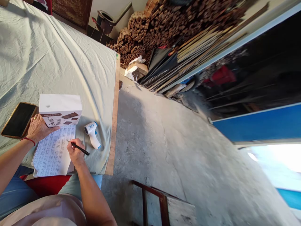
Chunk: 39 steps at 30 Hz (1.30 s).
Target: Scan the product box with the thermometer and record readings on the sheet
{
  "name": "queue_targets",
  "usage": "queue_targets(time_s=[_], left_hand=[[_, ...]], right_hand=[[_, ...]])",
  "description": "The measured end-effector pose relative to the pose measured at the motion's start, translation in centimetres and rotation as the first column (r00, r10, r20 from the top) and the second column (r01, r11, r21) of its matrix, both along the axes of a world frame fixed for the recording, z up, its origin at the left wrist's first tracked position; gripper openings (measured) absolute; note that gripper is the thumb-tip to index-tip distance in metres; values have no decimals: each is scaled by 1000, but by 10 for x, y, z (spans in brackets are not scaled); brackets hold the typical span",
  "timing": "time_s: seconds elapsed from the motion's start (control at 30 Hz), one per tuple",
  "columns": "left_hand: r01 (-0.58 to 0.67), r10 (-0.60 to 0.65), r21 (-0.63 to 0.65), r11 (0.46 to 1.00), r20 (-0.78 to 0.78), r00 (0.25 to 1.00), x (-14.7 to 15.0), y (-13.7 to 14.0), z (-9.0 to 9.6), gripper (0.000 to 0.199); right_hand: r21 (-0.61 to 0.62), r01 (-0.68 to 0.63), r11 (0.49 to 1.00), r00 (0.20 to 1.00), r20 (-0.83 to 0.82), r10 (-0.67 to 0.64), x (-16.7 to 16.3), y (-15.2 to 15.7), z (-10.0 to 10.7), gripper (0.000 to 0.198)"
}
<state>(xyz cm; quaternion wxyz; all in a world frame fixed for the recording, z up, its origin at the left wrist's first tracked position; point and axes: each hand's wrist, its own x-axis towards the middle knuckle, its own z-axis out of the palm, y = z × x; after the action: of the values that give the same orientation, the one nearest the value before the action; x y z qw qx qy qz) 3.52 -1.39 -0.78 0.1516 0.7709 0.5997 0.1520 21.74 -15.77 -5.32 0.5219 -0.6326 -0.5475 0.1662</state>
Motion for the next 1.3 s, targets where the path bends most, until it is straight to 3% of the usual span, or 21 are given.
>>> queue_targets(time_s=[0.3,0.9,1.3], left_hand=[[5,-5,4,1000,11,1000,0,0,0,104],[-3,4,-11,1000,25,1000,0,0,2,103],[3,-3,-6,1000,21,1000,0,0,2,102]], right_hand=[[-12,-8,1000,995,100,9,0,3,-1,21],[37,-3,999,999,42,1,-2,3,1,16],[-10,9,1000,999,52,-9,-2,2,1,18]])
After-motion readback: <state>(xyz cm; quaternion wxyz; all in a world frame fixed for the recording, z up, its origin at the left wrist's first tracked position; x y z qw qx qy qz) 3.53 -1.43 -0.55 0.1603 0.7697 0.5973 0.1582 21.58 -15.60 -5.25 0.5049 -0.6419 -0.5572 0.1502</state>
